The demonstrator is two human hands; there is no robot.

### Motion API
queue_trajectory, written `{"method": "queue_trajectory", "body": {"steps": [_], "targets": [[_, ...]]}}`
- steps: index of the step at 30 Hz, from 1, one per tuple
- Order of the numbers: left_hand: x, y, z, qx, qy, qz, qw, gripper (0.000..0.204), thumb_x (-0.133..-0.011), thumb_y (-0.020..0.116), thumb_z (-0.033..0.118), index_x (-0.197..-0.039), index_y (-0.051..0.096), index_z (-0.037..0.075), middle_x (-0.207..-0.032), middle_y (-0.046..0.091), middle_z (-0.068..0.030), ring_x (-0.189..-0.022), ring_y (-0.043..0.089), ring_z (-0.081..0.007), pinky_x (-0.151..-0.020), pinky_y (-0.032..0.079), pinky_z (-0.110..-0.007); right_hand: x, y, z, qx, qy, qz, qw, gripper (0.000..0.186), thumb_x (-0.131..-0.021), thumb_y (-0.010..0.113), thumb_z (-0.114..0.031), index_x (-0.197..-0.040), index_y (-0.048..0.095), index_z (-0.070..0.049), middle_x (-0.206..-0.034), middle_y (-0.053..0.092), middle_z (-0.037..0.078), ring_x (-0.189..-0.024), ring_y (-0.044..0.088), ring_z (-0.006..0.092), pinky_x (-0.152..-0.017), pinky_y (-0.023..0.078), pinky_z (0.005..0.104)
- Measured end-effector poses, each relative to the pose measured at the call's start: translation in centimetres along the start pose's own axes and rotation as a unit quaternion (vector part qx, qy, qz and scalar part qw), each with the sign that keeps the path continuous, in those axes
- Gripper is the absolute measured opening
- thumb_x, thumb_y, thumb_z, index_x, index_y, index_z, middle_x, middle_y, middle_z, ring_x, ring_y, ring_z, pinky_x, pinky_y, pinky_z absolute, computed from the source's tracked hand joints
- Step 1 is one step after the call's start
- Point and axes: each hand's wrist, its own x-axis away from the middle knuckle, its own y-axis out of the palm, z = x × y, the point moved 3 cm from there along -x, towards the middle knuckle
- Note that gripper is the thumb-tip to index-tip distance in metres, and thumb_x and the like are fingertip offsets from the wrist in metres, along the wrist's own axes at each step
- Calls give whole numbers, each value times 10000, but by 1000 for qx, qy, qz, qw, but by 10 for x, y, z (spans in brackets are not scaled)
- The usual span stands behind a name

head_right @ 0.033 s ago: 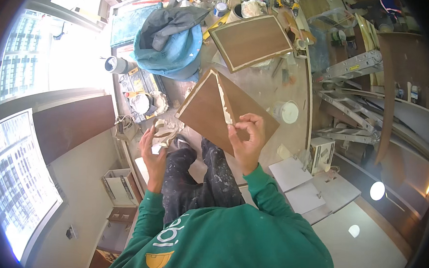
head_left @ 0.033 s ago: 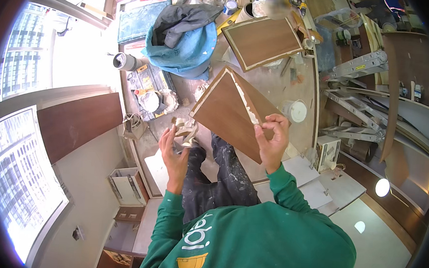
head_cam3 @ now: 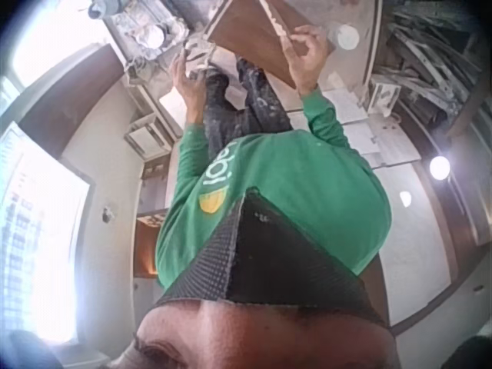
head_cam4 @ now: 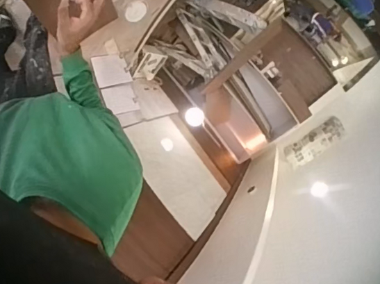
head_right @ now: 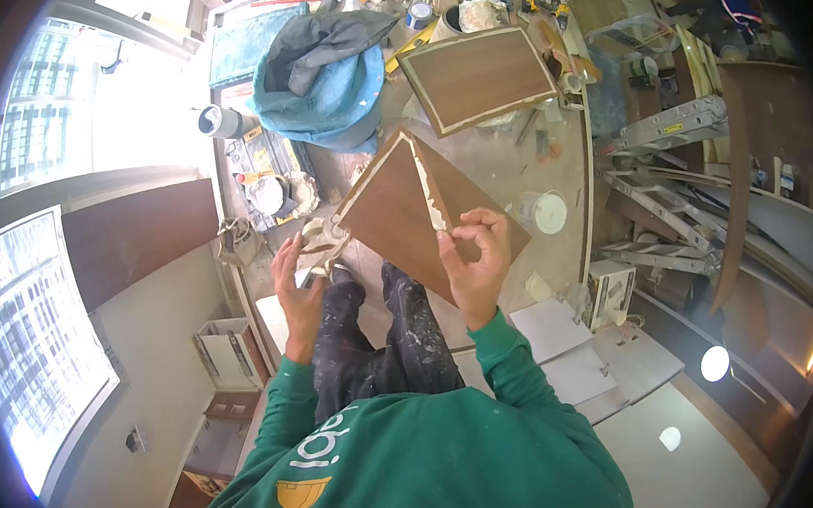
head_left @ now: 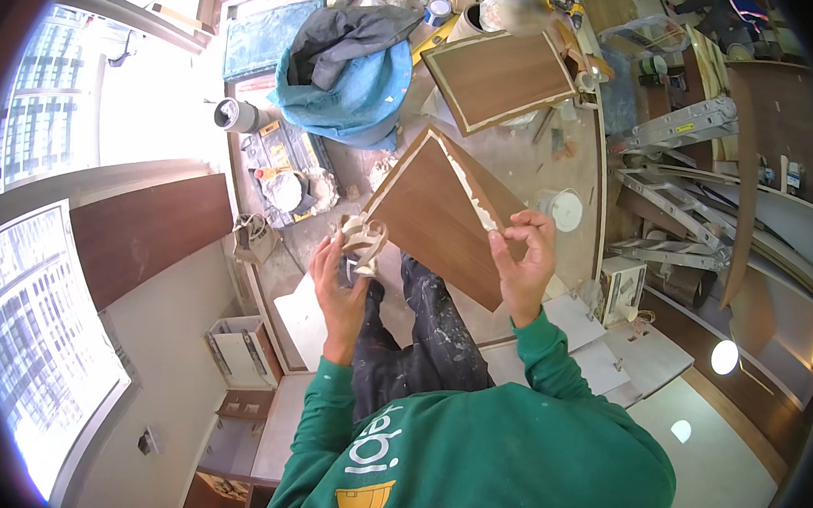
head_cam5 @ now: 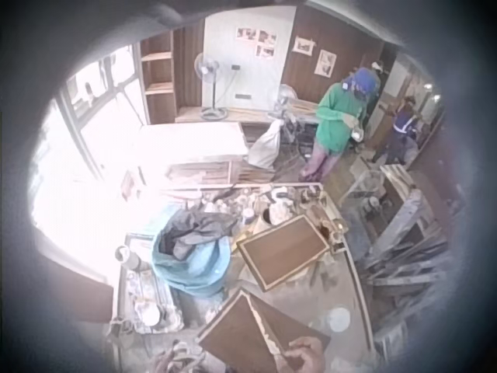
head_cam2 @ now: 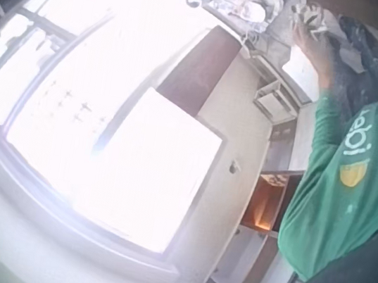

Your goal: The person applies edge banding to wooden panels. They peel the backing from adhesive strips, align them along the panel edges, and press them into place. The person handles several panels one at a time, smoothing the edges to secure the banding.

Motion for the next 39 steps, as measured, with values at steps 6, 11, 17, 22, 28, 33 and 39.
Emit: {"method": "queue_trajectory", "body": {"steps": [6,11,17,22,28,33,39], "targets": [[-4,26,13,24,-3,-40,999,692,-745,722,-6,-1415,560,59,-1319,608,-121,-1339,471,-325,-1133,365,-431,-41,5,-4,-36,-7,-13,999,159,-778,784,-6,-818,632,-32,-1082,565,109,-1038,568,227,-920,457,364],[-18,31,19,36,-10,-16,999,699,-740,738,0,-1413,562,64,-1296,610,-123,-1319,482,-323,-1119,381,-431,-54,21,-10,-75,-25,-16,997,149,-794,775,15,-828,636,-27,-1105,563,106,-1062,554,211,-967,433,354],[-39,40,34,35,30,-8,999,726,-719,764,10,-1414,567,84,-1301,595,-124,-1306,488,-333,-1097,398,-439,-59,34,-12,-116,-10,-16,993,136,-810,768,27,-843,644,-19,-1125,560,106,-1088,539,198,-993,417,349],[-65,57,61,35,94,-19,995,829,-625,786,-22,-1415,567,104,-1270,599,-104,-1299,488,-335,-1086,384,-457,-69,41,-22,-123,-22,1,992,133,-807,769,30,-850,651,-14,-1123,563,112,-1097,535,201,-991,416,352],[-93,81,101,48,180,0,982,790,-606,808,17,-1363,607,117,-1236,612,-89,-1239,535,-302,-1039,398,-449,-81,41,-48,-86,-90,-1,992,157,-746,796,-5,-833,668,-32,-1112,575,112,-1006,577,219,-889,470,341],[-99,82,122,73,237,37,968,514,-679,751,-2,-1183,724,97,-1035,695,-63,-1091,620,-274,-972,418,-415,-73,33,-65,-49,-164,-66,983,196,-703,829,-76,-842,691,-67,-1089,594,108,-938,583,223,-793,495,343],[-70,11,109,4,183,102,978,354,-676,688,-49,-1013,766,27,-967,721,-99,-980,650,-262,-899,476,-371,-56,7,-50,-46,-143,-124,981,231,-730,824,-111,-937,728,-75,-1060,598,99,-952,577,242,-773,504,335]]}}
